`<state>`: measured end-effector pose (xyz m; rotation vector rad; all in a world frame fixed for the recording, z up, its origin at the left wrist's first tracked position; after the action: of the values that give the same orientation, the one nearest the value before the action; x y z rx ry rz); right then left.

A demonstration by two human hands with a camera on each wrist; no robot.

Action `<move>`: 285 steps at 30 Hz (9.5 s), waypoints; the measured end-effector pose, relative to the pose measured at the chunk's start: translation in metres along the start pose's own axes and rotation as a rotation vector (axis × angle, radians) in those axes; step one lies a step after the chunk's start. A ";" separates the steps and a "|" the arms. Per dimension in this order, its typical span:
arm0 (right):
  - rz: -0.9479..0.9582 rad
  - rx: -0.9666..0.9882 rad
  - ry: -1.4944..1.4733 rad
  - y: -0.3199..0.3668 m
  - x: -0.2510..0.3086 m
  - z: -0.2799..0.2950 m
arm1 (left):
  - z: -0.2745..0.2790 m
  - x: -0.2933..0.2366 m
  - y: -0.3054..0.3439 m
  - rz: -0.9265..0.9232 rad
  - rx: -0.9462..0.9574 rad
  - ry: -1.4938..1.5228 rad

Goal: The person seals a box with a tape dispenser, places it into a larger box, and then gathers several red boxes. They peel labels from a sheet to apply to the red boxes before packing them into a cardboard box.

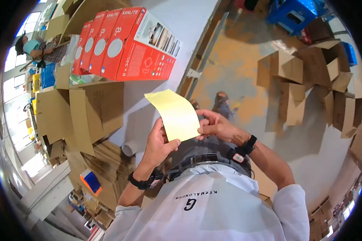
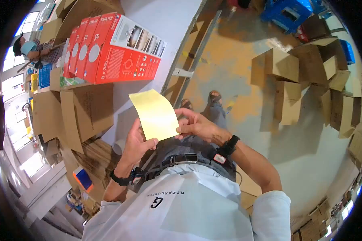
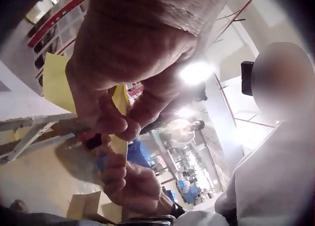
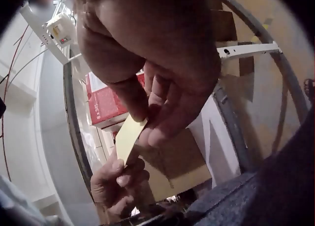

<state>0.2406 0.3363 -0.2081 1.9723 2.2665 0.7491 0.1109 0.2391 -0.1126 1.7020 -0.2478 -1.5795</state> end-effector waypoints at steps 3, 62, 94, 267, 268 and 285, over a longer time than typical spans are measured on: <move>0.002 0.098 -0.026 -0.018 -0.012 -0.012 | 0.021 0.011 0.013 0.022 -0.047 -0.017; -0.139 -0.175 -0.067 -0.081 -0.075 -0.013 | 0.105 0.068 -0.018 0.117 -0.202 -0.234; 0.103 -0.281 -0.200 -0.106 -0.063 -0.011 | 0.126 0.071 -0.035 0.092 -0.361 -0.023; 1.350 0.990 2.363 -0.106 0.236 -0.272 | 0.096 -0.173 -0.035 -1.173 -0.952 -0.845; 1.364 0.996 2.351 -0.106 0.235 -0.273 | 0.096 -0.174 -0.034 -1.173 -0.955 -0.849; 1.304 1.006 2.357 -0.110 0.234 -0.264 | 0.094 -0.172 -0.046 -1.036 -0.884 -1.004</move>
<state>0.0049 0.4630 0.0470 -0.4620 0.1788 -0.6282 -0.0272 0.3384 -0.0040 0.1664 0.8744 -2.6037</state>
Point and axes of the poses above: each hand's wrist, its own y-axis away from the middle knuckle, its own z-axis out of the back of the hand, x = y × z, the point moved 8 cm from there along -y, towards the middle knuckle, and after that the axes turned 8 degrees about -y, right-handed, at the moved point
